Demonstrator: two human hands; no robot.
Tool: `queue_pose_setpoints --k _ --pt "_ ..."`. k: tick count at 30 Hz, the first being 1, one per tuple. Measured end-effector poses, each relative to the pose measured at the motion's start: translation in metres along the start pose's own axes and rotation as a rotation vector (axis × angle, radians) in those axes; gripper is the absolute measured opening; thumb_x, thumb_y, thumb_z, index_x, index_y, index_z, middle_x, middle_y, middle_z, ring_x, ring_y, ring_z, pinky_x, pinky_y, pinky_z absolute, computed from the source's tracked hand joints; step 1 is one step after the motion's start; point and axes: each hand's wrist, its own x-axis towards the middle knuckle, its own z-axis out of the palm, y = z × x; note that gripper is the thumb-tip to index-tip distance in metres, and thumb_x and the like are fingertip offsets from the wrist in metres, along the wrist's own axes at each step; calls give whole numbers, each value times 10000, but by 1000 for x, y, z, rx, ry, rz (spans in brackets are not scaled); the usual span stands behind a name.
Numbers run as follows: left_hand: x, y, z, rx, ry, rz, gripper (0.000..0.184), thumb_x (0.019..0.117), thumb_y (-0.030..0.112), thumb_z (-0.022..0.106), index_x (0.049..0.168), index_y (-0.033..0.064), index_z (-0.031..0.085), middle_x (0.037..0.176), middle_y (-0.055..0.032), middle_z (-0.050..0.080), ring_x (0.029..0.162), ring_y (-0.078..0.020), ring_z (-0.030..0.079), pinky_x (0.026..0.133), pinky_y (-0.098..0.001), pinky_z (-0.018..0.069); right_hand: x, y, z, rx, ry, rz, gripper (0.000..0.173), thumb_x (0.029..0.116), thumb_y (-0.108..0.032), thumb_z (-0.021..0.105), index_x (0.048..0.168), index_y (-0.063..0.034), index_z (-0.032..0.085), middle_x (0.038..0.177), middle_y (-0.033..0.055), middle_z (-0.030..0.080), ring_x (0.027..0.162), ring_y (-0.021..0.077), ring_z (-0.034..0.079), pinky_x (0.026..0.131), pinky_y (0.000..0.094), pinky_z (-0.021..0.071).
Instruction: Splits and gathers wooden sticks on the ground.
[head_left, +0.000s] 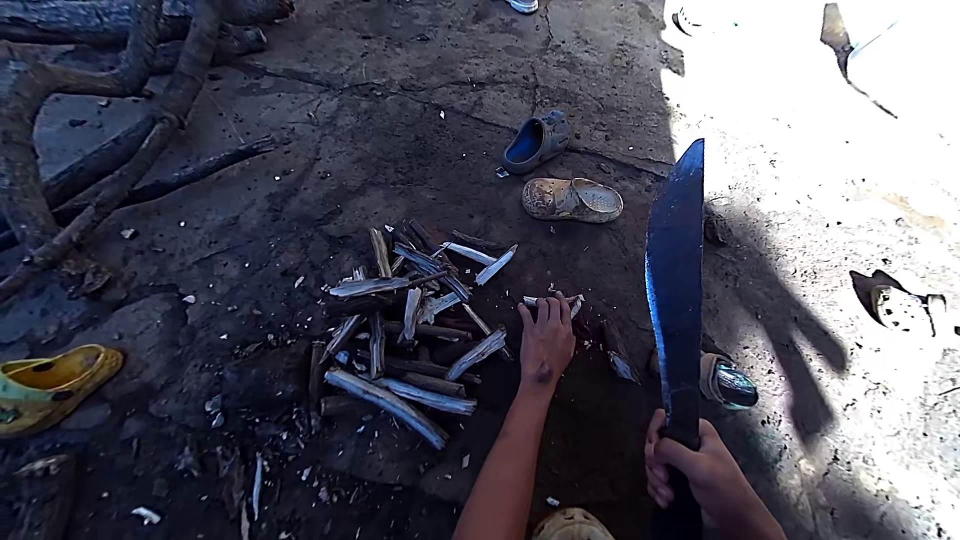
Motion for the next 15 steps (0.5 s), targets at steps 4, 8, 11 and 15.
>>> queue_pose_setpoints --k 4,8,11,15 --pt "2 -14 6 1 0 46 563 1064 300 419 1534 -11 429 1633 -274 314 1549 -429 235 1214 -692 92 1 -1 2 2 -8 9 101 803 -33 590 774 -130 589 506 6 534 393 122 555 404 296 525" --pt "1 -10 7 34 182 103 353 1008 27 533 1355 10 598 1273 -261 620 1196 -435 620 1016 -658 428 3 0 3 -13 -3 13 102 800 -34 601 774 -133 597 508 7 541 392 122 556 402 297 527" --pt "-1 -14 12 79 287 43 366 976 8 574 1339 13 623 1114 -234 663 1015 -398 680 767 -516 538 2 1 2 -31 7 15 101 797 -35 606 776 -134 601 513 5 547 393 121 555 401 296 527" --pt "-7 -10 -15 -10 246 -27 507 962 6 606 1460 -15 510 1120 -272 629 891 -408 685 605 -451 542 3 2 1 -36 25 26 100 786 -39 609 778 -139 600 508 0 543 387 121 554 395 297 526"
